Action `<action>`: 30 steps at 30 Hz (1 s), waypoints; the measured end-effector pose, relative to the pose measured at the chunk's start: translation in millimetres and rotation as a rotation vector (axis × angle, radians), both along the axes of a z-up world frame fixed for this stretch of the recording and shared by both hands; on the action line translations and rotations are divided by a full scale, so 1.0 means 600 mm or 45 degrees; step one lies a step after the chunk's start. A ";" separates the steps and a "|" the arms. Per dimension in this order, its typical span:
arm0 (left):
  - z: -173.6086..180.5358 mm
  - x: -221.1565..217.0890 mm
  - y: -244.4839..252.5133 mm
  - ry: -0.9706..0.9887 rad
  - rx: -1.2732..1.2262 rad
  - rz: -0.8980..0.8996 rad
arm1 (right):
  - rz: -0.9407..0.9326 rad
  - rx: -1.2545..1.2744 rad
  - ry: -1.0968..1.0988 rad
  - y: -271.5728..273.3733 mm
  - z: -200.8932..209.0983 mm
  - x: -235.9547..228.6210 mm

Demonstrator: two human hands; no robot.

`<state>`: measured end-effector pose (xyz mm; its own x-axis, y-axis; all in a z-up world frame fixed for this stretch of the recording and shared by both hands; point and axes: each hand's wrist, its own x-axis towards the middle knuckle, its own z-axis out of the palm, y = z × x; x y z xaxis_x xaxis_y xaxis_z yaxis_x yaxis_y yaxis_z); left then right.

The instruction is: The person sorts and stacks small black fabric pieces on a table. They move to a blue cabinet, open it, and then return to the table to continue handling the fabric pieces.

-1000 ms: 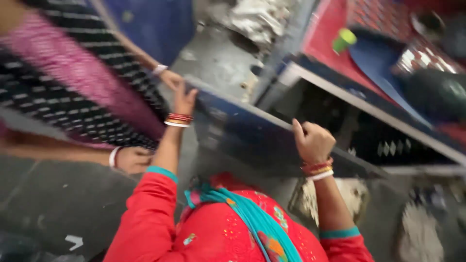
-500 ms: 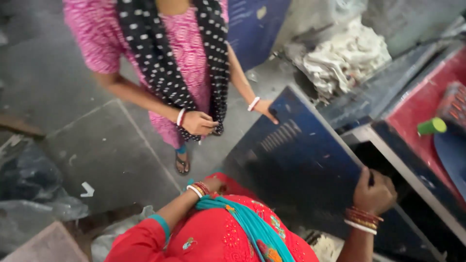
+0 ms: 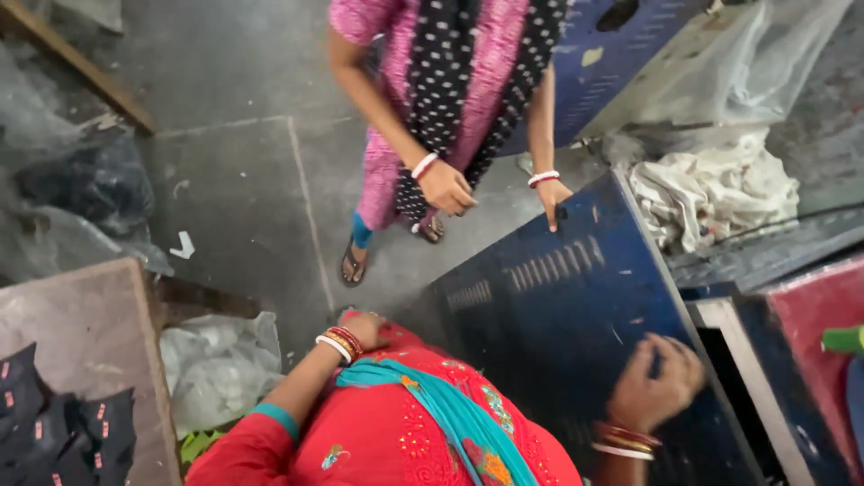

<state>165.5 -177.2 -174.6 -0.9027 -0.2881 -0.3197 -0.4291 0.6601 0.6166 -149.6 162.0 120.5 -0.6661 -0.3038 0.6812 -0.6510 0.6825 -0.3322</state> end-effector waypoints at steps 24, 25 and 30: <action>0.193 0.229 -0.543 0.016 -0.012 0.444 | 1.532 1.119 -0.637 -0.936 -0.448 0.203; 0.193 0.238 -0.562 0.026 -0.013 0.424 | 1.490 1.005 -0.819 -0.977 -0.492 0.207; 0.196 0.287 -0.679 0.082 0.023 0.508 | 1.442 1.236 -0.887 -1.111 -0.752 0.149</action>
<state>337.5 -584.4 -56.7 -0.7394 -0.6147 -0.2745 -0.6096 0.4383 0.6605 -60.5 -504.4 -331.0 0.1009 -0.9277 -0.3596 -0.8504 0.1072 -0.5151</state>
